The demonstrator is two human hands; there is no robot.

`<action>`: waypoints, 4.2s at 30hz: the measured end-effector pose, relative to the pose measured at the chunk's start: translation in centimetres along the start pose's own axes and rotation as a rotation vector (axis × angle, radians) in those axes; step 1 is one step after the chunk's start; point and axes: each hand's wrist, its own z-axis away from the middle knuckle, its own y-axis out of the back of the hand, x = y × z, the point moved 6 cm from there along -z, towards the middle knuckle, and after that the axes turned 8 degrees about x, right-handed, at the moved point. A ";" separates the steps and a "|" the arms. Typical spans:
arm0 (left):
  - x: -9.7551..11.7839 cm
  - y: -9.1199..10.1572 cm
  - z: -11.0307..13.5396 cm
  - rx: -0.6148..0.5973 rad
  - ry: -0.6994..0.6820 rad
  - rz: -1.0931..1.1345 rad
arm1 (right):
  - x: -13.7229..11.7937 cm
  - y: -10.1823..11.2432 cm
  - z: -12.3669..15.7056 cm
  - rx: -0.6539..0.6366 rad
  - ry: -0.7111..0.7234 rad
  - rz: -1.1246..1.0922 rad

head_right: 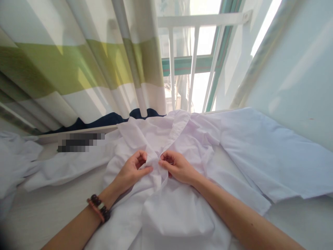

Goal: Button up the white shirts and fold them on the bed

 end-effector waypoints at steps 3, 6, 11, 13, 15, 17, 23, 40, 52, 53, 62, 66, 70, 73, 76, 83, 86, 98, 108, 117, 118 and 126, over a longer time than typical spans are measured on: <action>0.0 0.0 0.0 0.016 -0.028 -0.021 | -0.1 -0.2 0.1 -0.006 0.000 -0.002; -0.1 0.1 -0.2 0.063 -0.042 -0.080 | -0.1 -0.2 0.1 -0.012 0.009 0.030; -0.1 0.2 -0.3 0.105 -0.049 -0.141 | 0.0 -0.3 0.3 -0.033 0.025 0.043; -0.1 0.3 -0.3 0.113 -0.058 -0.159 | 0.0 -0.3 0.4 -0.023 0.033 0.053; -0.1 0.3 -0.3 0.121 -0.077 -0.172 | -0.1 -0.2 0.4 0.005 0.044 0.072; -0.1 0.3 -0.3 0.121 -0.098 -0.182 | -0.2 0.0 0.3 0.052 0.066 0.089; -0.2 0.0 -0.2 0.071 -0.130 -0.238 | -0.8 0.4 0.2 0.132 0.150 0.143; -0.3 0.4 -0.1 0.106 -0.092 -0.220 | -0.1 0.5 0.0 0.136 0.074 0.057; -0.9 0.2 -0.3 0.001 -0.045 -0.174 | -0.6 0.3 0.1 0.194 0.177 0.237; -0.9 0.3 -0.3 0.002 -0.041 -0.185 | -0.6 0.2 0.2 0.189 0.173 0.244; -0.6 0.4 -0.1 0.095 -0.066 -0.211 | -0.4 0.0 0.2 0.142 0.063 0.156; -0.3 0.4 -0.1 0.129 -0.109 -0.213 | -0.2 0.0 0.2 0.170 0.011 0.150; -0.2 0.4 0.0 0.124 -0.150 -0.194 | -0.6 -0.3 0.3 0.186 0.039 0.279; -0.2 0.4 -0.1 0.110 -0.173 -0.174 | -1.3 -0.8 0.4 0.166 0.148 0.444; -0.3 0.3 -0.2 0.070 -0.145 -0.155 | -1.4 -1.1 0.6 0.118 0.235 0.550; -0.2 0.3 -0.3 -0.007 -0.125 -0.237 | -1.0 -1.1 0.8 0.080 0.269 0.603; -0.1 0.1 -0.1 -0.021 -0.175 -0.286 | -0.9 -1.2 0.7 0.083 0.266 0.607; 0.9 0.2 0.7 0.087 -0.351 -0.567 | -0.9 -1.4 0.7 0.072 0.312 0.710; 1.0 -0.3 0.9 0.074 -0.400 -0.667 | -1.1 -1.6 0.9 0.065 0.343 0.733; 0.4 -0.2 0.3 0.039 -0.235 -0.514 | -1.4 -1.6 1.1 0.091 0.316 0.649; 0.2 -0.2 0.1 0.009 -0.202 -0.457 | -1.4 -1.6 1.1 0.099 0.318 0.643; 0.2 0.0 0.0 -0.016 -0.243 -0.376 | -1.1 -1.4 1.0 0.120 0.327 0.653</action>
